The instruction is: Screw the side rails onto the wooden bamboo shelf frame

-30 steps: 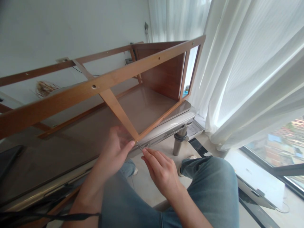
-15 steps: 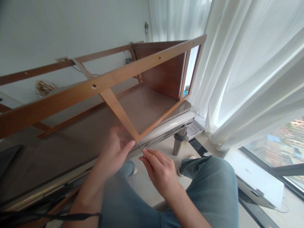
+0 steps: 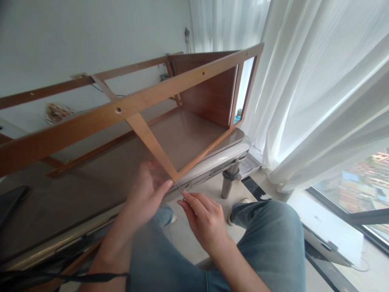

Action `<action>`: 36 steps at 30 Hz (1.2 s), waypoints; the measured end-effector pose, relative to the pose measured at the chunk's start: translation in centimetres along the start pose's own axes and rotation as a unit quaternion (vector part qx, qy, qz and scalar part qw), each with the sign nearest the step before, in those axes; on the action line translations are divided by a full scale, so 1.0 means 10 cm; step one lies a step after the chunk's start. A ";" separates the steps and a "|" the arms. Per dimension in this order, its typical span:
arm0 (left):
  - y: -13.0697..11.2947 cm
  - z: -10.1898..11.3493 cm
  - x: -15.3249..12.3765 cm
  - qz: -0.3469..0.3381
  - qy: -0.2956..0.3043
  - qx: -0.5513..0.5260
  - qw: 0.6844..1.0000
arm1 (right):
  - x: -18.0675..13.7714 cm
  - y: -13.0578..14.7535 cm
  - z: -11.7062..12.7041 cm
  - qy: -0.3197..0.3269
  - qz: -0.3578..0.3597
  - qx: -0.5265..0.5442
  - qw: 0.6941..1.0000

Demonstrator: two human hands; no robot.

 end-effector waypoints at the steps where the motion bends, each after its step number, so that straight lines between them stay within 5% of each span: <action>1: 0.00 0.00 0.00 -0.001 0.001 -0.001 1.000 | 0.00 0.00 0.00 -0.001 -0.004 0.002 1.000; 36: 0.01 0.00 0.00 -0.005 0.001 -0.003 1.000 | 0.03 0.05 0.04 -0.007 -0.079 -0.001 0.997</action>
Point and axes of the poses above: each hand's wrist, its own x-axis towards the middle knuckle, its own z-axis out of the back of the hand, y = z × x, the point moved 4 cm from there along x, towards the middle knuckle, and after that the axes turned 9 degrees about -x, right-handed, at the moved point
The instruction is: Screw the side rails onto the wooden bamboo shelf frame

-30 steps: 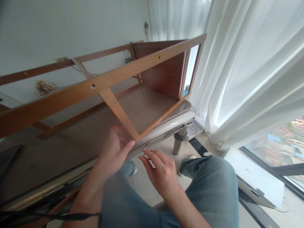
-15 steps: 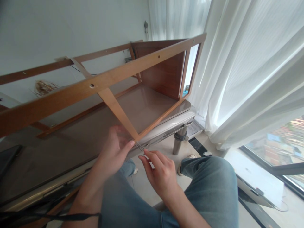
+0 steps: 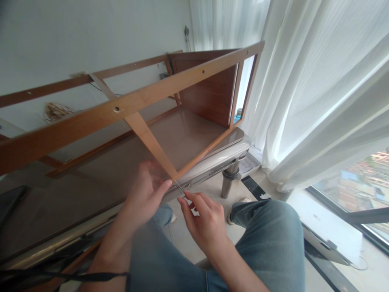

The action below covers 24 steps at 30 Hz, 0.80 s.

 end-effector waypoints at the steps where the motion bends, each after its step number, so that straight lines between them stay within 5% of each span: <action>1: 0.00 0.00 0.00 0.000 0.001 0.000 1.000 | 0.00 0.00 0.00 0.000 -0.003 0.003 1.000; 24: -0.02 0.01 0.00 0.002 0.001 0.007 1.000 | 0.00 -0.06 -0.05 0.035 -0.100 0.076 0.991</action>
Point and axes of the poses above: each hand's wrist, its own x-axis towards the middle knuckle, its own z-axis out of the back of the hand, y = z × x, the point moved 4 cm from there along x, towards the middle knuckle, and after that the axes turned 9 degrees about -x, right-handed, at the moved point
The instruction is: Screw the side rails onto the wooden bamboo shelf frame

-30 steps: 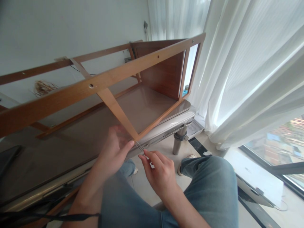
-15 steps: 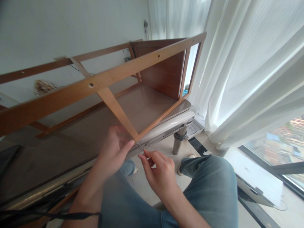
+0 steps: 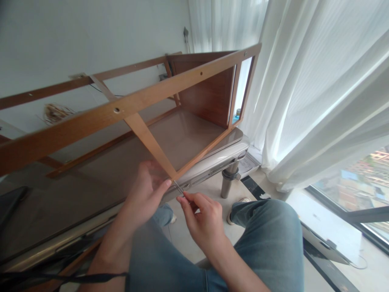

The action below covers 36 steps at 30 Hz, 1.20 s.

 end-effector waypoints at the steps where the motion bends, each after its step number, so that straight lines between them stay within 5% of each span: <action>1: 0.00 0.00 0.00 -0.001 0.000 0.001 1.000 | 0.00 0.00 0.00 0.003 -0.008 0.007 1.000; 11: 0.00 0.00 0.00 -0.007 -0.001 -0.003 1.000 | 0.03 -0.03 -0.01 0.025 -0.059 0.047 0.997; 27: 0.01 0.00 0.00 -0.007 -0.002 -0.005 1.000 | 0.01 0.05 0.01 -0.004 0.030 -0.031 0.999; 36: 0.01 -0.01 0.00 -0.008 0.002 -0.002 1.000 | 0.04 0.03 0.01 0.020 -0.022 -0.007 1.000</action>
Point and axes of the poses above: each hand's wrist, its own x-axis towards the middle knuckle, its own z-axis out of the back of the hand, y = z × x, the point moved 4 cm from there along x, towards the middle knuckle, and after that the axes turned 9 degrees about -x, right-handed, at the moved point
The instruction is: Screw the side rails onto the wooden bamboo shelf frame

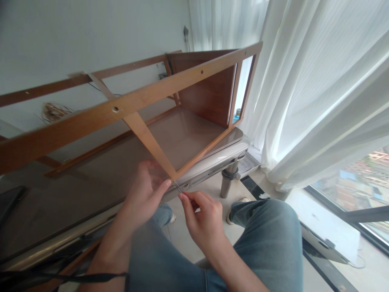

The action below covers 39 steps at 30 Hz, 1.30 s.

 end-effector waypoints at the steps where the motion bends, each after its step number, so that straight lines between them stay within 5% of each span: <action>1: 0.00 0.00 0.00 0.000 0.000 0.000 1.000 | 0.01 0.00 0.00 0.000 -0.009 0.008 1.000; 14: 0.00 0.00 0.00 0.000 -0.007 -0.010 1.000 | 0.03 -0.02 -0.03 0.044 -0.071 0.062 0.995; 26: 0.00 0.01 -0.02 0.002 -0.003 0.000 1.000 | 0.02 -0.09 -0.11 0.094 -0.187 0.213 0.954; 39: 0.01 0.01 -0.01 0.004 -0.008 0.005 1.000 | 0.02 -0.13 -0.14 0.106 -0.201 0.238 0.944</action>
Point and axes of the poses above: each hand's wrist, its own x-axis towards the middle knuckle, its own z-axis out of the back of the hand, y = z × x, the point moved 4 cm from there along x, towards the middle knuckle, and after that the axes turned 9 degrees about -x, right-handed, at the moved point
